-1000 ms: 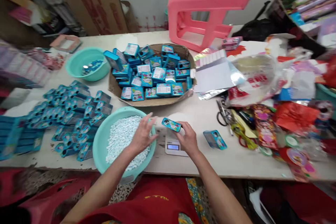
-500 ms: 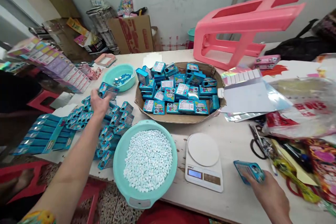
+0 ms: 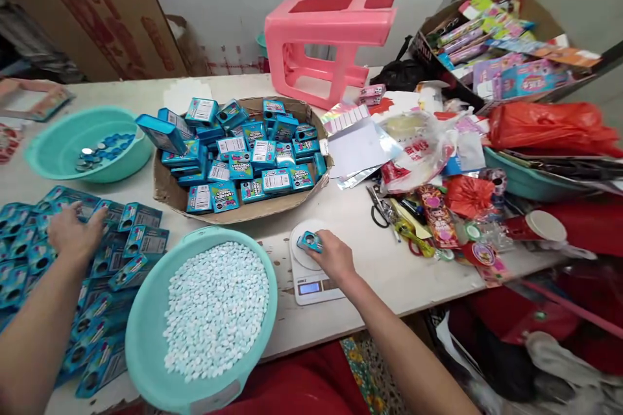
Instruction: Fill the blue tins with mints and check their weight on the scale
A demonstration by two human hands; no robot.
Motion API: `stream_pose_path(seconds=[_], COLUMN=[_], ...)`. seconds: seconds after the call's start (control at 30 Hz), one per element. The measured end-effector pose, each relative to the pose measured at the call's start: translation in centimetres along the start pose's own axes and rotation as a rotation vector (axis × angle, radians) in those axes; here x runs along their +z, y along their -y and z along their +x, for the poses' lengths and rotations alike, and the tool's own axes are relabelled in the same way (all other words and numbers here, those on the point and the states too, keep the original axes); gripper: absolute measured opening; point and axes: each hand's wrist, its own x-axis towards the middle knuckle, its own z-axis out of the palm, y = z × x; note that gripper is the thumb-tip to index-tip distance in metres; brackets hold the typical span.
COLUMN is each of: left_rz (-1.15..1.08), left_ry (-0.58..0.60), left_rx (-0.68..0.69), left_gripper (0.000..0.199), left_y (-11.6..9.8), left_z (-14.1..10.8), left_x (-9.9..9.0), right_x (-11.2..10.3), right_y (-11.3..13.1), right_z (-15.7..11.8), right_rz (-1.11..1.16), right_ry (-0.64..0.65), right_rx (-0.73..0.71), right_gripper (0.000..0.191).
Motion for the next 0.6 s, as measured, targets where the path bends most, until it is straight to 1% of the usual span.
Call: stream_pose_path(seconds=[0.03,0.07,0.13,0.17,0.2,0.23,0.27,0.3,0.33,0.37,0.4,0.43,0.5,0.53,0.6], left_rz=[0.021,0.062,0.033,-0.018,-0.074,-0.119,-0.122,-0.089,-0.011,0.071,0.136,0.179,0.174,0.138,-0.006], left_ry=[-0.050,-0.099,-0.107,-0.061,0.041,0.175,0.312,0.409,0.475,0.516,0.559,0.600,0.666,0.671,0.623], left_rx=[0.043,0.050,0.149,0.181,0.221,0.278,0.353,0.407,0.438,0.446,0.452,0.448,0.414,0.364,0.191], left_gripper=[0.058,0.055,0.047,0.043,0.039,0.036,0.033,0.032,0.033,0.033,0.033,0.031,0.029,0.028,0.025], left_y=[-0.9,-2.0,-4.6,-6.1,-7.5,-8.9,-10.3,-11.5,-12.5,-13.3,-13.8,-14.1,-14.0,-13.7,-12.9], left_z=[-1.7,-3.8,-9.4,-12.7,-16.1,-19.5,-22.7,-25.5,-27.8,-29.5,-30.7,-31.4,-31.7,-31.5,-30.7], left_x=[-0.3,-0.4,0.3,1.1,2.0,3.1,4.1,5.1,6.0,6.7,7.2,7.4,7.3,7.1,6.2], right_x=[0.1,-0.1,-0.8,-1.4,-1.9,-2.5,-2.9,-3.3,-3.5,-3.6,-3.6,-3.5,-3.4,-3.3,-3.2], right_y=[0.1,0.1,-0.4,-0.9,-1.5,-2.2,-2.9,-3.7,-4.4,-5.1,-5.6,-6.1,-6.7,-6.9,-7.2], right_z=[-0.1,-0.3,-0.9,-1.3,-1.8,-2.4,-3.1,-3.8,-4.4,-5.1,-5.7,-6.2,-7.0,-7.2,-7.6], right_rz=[0.006,0.028,0.109,0.154,0.196,0.231,0.258,0.277,0.293,0.307,0.321,0.333,0.353,0.362,0.380], right_ry=[-0.001,-0.022,-0.117,-0.176,-0.233,-0.281,-0.317,-0.342,-0.357,-0.361,-0.360,-0.356,-0.348,-0.345,-0.336], right_rx=[-0.014,-0.030,-0.039,-0.025,0.001,0.032,0.063,0.093,0.120,0.143,0.161,0.175,0.190,0.192,0.186], right_gripper=[0.031,0.039,0.057,0.062,0.063,0.060,0.057,0.054,0.052,0.050,0.050,0.049,0.048,0.047,0.044])
